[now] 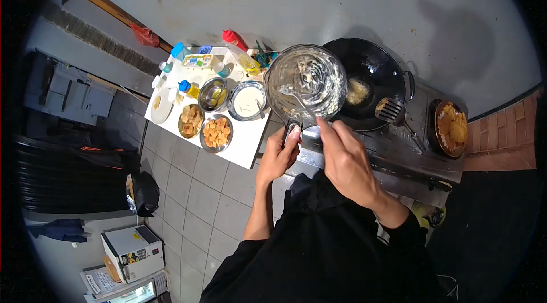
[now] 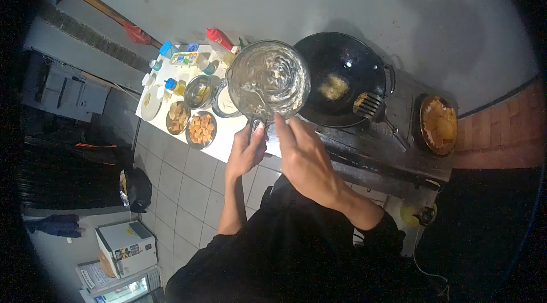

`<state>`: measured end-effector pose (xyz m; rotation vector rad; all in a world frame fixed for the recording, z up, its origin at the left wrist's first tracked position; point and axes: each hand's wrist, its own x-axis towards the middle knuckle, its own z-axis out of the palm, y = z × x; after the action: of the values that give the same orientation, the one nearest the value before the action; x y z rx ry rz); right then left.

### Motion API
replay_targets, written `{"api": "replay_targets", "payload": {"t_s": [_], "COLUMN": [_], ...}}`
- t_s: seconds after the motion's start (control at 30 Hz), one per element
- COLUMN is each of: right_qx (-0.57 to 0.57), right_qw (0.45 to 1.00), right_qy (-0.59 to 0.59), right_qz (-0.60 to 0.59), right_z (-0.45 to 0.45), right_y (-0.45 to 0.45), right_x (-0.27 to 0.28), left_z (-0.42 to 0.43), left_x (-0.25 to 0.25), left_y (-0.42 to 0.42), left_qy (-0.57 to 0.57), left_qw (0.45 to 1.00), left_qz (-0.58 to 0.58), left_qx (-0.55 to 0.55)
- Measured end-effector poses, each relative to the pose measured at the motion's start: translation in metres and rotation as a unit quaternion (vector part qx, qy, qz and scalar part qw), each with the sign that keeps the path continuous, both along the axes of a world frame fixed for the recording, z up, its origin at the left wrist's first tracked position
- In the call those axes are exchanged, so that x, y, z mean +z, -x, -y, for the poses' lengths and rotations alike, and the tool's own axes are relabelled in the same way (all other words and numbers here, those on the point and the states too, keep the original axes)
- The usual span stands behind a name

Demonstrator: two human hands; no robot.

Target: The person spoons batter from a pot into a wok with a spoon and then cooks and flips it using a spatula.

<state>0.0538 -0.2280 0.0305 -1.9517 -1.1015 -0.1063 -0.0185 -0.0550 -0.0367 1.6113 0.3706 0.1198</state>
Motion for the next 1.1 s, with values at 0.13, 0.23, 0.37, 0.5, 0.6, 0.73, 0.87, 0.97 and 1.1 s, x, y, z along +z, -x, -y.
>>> {"api": "replay_targets", "payload": {"t_s": [0.13,0.23,0.37,0.5,0.6,0.73,0.87,0.97,1.1], "right_qx": [-0.027,0.001,0.041,0.041,0.037,0.072,0.051,0.003,0.051], "right_qw": [0.999,1.0,0.998,0.999,0.997,0.992,0.996,0.999,0.997], "right_qy": [-0.03,-0.012,0.021,0.011,0.015,0.045,0.03,-0.016,-0.009], "right_qz": [0.003,0.022,0.035,0.027,0.059,0.098,0.073,0.049,0.05], "right_z": [0.002,-0.004,0.002,0.007,0.002,0.003,0.009,-0.001,-0.005], "right_y": [-0.006,-0.004,0.001,-0.007,-0.007,-0.005,-0.014,-0.028,-0.025], "right_x": [0.012,0.006,-0.007,0.005,0.006,-0.007,-0.003,0.003,-0.011], "left_z": [-0.001,0.0,-0.008,-0.008,-0.003,-0.005,-0.01,-0.002,-0.006], "left_x": [0.004,0.002,0.01,0.009,0.008,0.012,0.013,0.01,0.014], "left_y": [0.001,-0.002,-0.003,-0.003,-0.005,-0.006,-0.004,-0.006,-0.007], "left_qy": [-0.013,-0.029,-0.048,-0.052,-0.055,-0.043,-0.046,-0.066,-0.119], "left_qw": [1.0,1.0,0.999,0.998,0.998,0.999,0.998,0.998,0.992], "left_qz": [-0.028,-0.005,0.004,-0.001,0.015,-0.002,-0.023,0.003,0.018], "left_qx": [-0.007,-0.008,0.018,0.018,0.011,0.031,0.024,0.022,0.026]}}
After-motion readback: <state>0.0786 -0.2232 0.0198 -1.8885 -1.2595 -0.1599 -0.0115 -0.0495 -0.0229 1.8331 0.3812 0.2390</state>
